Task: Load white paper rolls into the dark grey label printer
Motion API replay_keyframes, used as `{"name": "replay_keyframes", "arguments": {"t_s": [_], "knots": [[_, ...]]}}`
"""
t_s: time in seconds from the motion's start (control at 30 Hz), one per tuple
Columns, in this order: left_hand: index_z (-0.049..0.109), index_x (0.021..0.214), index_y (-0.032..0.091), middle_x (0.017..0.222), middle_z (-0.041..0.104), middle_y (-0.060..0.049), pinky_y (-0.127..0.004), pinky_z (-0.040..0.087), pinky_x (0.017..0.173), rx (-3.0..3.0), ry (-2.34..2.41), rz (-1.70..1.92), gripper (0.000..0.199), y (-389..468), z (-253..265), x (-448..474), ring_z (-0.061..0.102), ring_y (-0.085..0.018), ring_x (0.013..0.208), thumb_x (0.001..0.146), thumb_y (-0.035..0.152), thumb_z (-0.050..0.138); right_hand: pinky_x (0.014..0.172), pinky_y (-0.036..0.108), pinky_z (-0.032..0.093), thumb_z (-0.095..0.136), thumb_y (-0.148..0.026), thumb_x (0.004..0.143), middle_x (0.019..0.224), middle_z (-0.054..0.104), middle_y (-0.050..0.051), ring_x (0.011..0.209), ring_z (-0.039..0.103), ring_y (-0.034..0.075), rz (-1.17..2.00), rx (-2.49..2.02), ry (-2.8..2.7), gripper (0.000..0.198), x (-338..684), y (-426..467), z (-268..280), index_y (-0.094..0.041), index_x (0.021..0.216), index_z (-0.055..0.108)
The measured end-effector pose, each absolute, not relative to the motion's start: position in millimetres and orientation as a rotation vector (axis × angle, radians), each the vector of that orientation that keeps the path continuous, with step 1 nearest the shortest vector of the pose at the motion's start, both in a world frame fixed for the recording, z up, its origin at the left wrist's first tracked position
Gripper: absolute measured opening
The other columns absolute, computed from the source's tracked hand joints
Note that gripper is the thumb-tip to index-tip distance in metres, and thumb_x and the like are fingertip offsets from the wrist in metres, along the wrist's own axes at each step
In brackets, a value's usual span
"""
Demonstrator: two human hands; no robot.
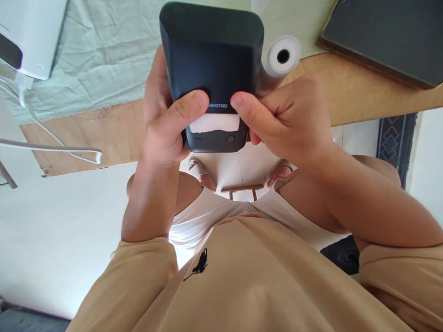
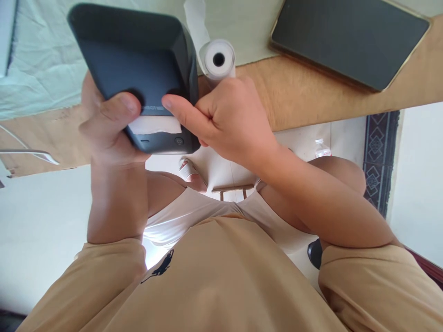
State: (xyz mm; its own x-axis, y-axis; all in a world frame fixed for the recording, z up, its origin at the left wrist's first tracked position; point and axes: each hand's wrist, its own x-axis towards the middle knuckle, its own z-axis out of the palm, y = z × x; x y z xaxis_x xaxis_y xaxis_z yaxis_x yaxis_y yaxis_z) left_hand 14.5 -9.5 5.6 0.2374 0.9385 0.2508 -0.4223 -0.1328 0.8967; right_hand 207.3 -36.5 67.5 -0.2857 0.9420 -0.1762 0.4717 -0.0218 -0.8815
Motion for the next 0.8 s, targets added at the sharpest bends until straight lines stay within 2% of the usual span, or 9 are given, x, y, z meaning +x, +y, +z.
{"name": "replay_keyframes", "arguments": {"t_s": [0.1,0.17,0.23,0.33,0.5,0.57,0.63,0.73,0.8], "knots": [[0.066,0.114,0.016,0.093,0.064,-0.004,-0.028,0.051,0.063,1.181,0.538,1.305,0.042,-5.3,2.5,11.3,0.062,-0.012,0.078,0.082,0.04,0.08,0.051,0.018,0.023,0.054,-0.053,0.099,0.043,0.043,0.002,0.042,0.033,-0.004,1.313,-1.478,-1.775,0.071,208.5,-33.5,69.8,-0.008,0.045,0.052],[0.067,0.114,0.019,0.092,0.066,-0.003,-0.028,0.052,0.066,1.195,0.546,1.279,0.049,-2.4,3.5,9.0,0.062,-0.013,0.081,0.075,0.042,0.086,0.048,0.017,0.023,0.057,-0.05,0.098,0.043,0.043,0.002,0.04,0.032,-0.004,1.348,-1.481,-1.774,0.068,209.7,-29.9,70.4,-0.007,0.045,0.053],[0.067,0.117,0.022,0.094,0.068,-0.003,-0.03,0.057,0.074,1.214,0.568,1.202,0.063,-2.2,7.0,8.6,0.067,-0.017,0.093,0.067,0.05,0.093,0.045,0.016,0.022,0.067,-0.04,0.092,0.042,0.042,0.001,0.04,0.033,-0.005,1.362,-1.481,-1.765,0.061,210.2,-27.2,70.0,-0.007,0.043,0.053],[0.063,0.123,0.026,0.102,0.069,-0.004,-0.034,0.064,0.094,1.134,0.648,1.264,0.07,-9.7,13.7,14.4,0.068,-0.024,0.124,0.072,0.071,0.083,0.043,0.017,0.018,0.077,-0.029,0.083,0.043,0.043,0.0,0.039,0.034,-0.005,1.351,-1.461,-1.75,0.055,210.4,-27.2,67.6,-0.006,0.041,0.051],[0.056,0.129,0.03,0.112,0.067,-0.003,-0.039,0.064,0.105,1.019,0.837,1.419,0.072,-27.0,18.0,29.4,0.064,-0.026,0.138,0.079,0.08,0.071,0.045,0.02,0.009,0.054,-0.057,0.097,0.046,0.045,0.005,0.042,0.029,-0.006,1.334,-1.306,-1.801,0.071,215.9,-34.3,60.7,-0.005,0.049,0.059],[0.056,0.129,0.029,0.113,0.065,-0.004,-0.041,0.064,0.103,1.04,0.865,1.386,0.072,-28.9,16.3,31.6,0.065,-0.027,0.136,0.08,0.08,0.069,0.047,0.017,0.019,0.045,-0.064,0.098,0.048,0.046,0.006,0.046,0.035,-0.005,1.327,-1.228,-1.807,0.076,219.2,-35.7,58.2,-0.006,0.051,0.06],[0.057,0.128,0.028,0.111,0.064,-0.004,-0.04,0.064,0.098,1.057,0.848,1.374,0.071,-27.8,13.5,31.7,0.069,-0.026,0.129,0.08,0.079,0.07,0.051,0.015,0.029,0.041,-0.06,0.098,0.049,0.048,0.007,0.049,0.042,-0.003,1.33,-1.185,-1.808,0.073,222.0,-35.6,56.4,-0.007,0.052,0.061],[0.063,0.122,0.024,0.1,0.063,-0.004,-0.031,0.059,0.076,1.091,0.771,1.386,0.067,-24.7,11.2,29.8,0.072,-0.019,0.099,0.077,0.071,0.079,0.053,0.016,0.029,0.041,-0.041,0.094,0.053,0.051,0.006,0.051,0.044,-0.003,1.336,-1.171,-1.851,0.057,225.3,-34.2,54.5,-0.008,0.052,0.063],[0.068,0.114,0.02,0.092,0.062,-0.003,-0.025,0.05,0.065,1.108,0.719,1.377,0.057,-24.2,14.2,28.2,0.065,-0.013,0.081,0.075,0.06,0.084,0.054,0.017,0.026,0.043,-0.033,0.088,0.054,0.051,0.005,0.052,0.041,-0.004,1.34,-1.166,-1.896,0.049,227.2,-33.5,53.5,-0.008,0.05,0.061]]}}
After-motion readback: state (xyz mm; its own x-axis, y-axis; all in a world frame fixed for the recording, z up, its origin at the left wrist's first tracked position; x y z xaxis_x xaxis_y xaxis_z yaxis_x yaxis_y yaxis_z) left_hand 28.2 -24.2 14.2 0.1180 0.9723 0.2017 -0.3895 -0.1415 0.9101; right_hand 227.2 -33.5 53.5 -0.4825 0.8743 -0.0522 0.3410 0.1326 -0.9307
